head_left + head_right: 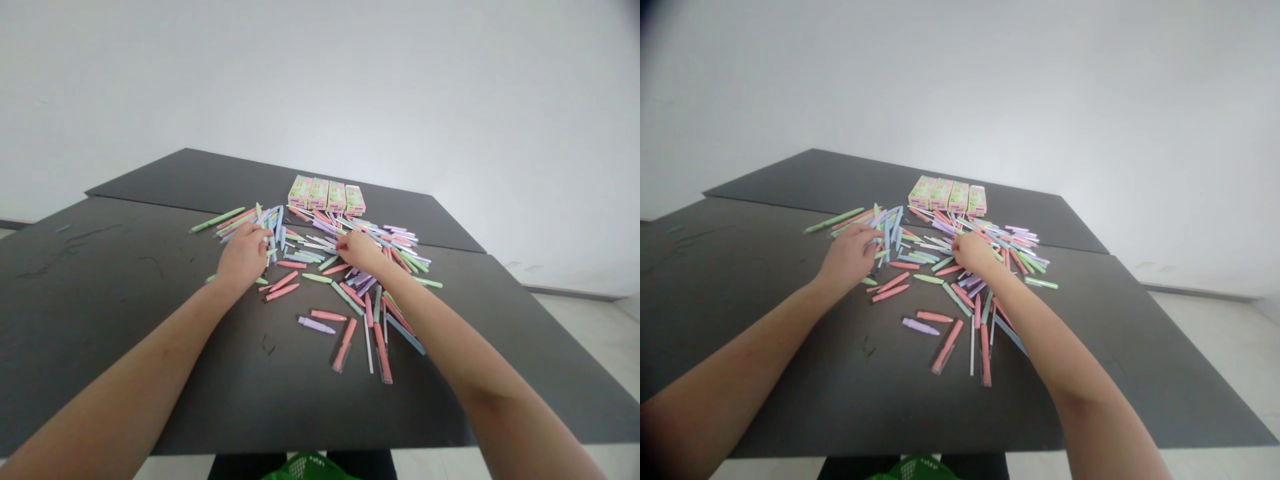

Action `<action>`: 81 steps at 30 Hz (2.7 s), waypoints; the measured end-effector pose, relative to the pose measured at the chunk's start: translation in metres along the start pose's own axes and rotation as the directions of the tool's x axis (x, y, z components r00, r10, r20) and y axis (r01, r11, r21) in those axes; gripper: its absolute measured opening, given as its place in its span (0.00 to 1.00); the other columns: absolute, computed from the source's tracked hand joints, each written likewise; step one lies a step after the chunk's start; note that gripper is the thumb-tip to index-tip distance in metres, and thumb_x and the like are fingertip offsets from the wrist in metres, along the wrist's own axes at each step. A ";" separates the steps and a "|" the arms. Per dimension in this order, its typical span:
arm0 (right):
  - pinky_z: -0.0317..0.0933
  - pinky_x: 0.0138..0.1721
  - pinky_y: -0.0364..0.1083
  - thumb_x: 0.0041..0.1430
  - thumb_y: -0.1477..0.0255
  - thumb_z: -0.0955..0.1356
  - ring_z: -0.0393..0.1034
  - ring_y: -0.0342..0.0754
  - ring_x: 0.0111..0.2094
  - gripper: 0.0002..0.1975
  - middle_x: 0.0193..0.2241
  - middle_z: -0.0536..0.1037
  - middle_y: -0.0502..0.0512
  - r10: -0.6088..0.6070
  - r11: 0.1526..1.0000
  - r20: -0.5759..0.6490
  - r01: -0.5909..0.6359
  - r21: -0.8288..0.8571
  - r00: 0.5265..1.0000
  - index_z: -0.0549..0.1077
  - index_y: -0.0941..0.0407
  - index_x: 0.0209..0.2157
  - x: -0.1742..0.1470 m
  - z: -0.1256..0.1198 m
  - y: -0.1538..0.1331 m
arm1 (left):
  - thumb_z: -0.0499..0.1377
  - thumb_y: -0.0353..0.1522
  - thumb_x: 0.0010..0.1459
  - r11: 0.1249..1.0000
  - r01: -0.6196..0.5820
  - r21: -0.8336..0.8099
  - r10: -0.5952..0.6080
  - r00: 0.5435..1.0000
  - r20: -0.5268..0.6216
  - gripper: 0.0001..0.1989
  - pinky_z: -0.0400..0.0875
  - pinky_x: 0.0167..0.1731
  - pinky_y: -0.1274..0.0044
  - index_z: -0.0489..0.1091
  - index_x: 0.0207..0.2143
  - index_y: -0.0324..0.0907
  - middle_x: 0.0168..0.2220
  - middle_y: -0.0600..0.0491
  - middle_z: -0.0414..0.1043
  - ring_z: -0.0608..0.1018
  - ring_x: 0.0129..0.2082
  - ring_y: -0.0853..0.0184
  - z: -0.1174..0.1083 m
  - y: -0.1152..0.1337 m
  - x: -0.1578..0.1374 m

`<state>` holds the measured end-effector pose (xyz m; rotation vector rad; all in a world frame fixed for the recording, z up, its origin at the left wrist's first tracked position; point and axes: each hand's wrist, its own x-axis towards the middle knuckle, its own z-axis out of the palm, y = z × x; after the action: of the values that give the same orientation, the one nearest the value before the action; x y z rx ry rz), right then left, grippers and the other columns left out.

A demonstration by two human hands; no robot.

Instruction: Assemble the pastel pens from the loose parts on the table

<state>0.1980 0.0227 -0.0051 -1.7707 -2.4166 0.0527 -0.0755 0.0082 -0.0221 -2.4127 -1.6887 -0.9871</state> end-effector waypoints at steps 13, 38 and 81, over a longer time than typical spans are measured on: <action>0.60 0.32 0.42 0.57 0.71 0.65 0.71 0.45 0.30 0.11 0.31 0.80 0.55 0.068 0.940 -0.024 -0.056 0.335 0.997 0.75 0.59 0.39 -0.003 -0.009 0.007 | 0.49 0.25 0.57 0.994 -0.054 -0.090 0.054 0.999 -0.001 0.17 0.69 0.49 0.69 0.76 0.41 0.34 0.42 0.44 0.72 0.74 0.44 0.59 0.000 0.010 -0.003; 0.62 0.39 0.45 0.57 0.71 0.65 0.73 0.53 0.41 0.11 0.39 0.80 0.60 -0.118 0.992 0.085 0.121 -0.024 0.989 0.78 0.57 0.38 0.009 0.004 -0.043 | 0.48 0.24 0.58 0.979 -0.163 -0.120 0.168 0.985 0.031 0.17 0.70 0.47 0.69 0.75 0.41 0.36 0.43 0.45 0.72 0.75 0.44 0.60 0.006 0.015 -0.006; 0.56 0.22 0.40 0.53 0.68 0.67 0.64 0.41 0.19 0.07 0.18 0.71 0.48 0.116 0.702 0.076 -0.135 0.699 0.990 0.69 0.56 0.25 -0.072 -0.024 -0.023 | 0.50 0.33 0.61 0.923 -0.162 -0.348 0.190 0.981 0.048 0.14 0.70 0.46 0.71 0.74 0.40 0.39 0.41 0.47 0.76 0.77 0.42 0.62 -0.002 0.031 -0.007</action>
<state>0.2005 -0.0538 0.0139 -1.5306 -1.8674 0.8968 -0.0516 -0.0109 -0.0146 -2.7947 -1.3826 -1.2631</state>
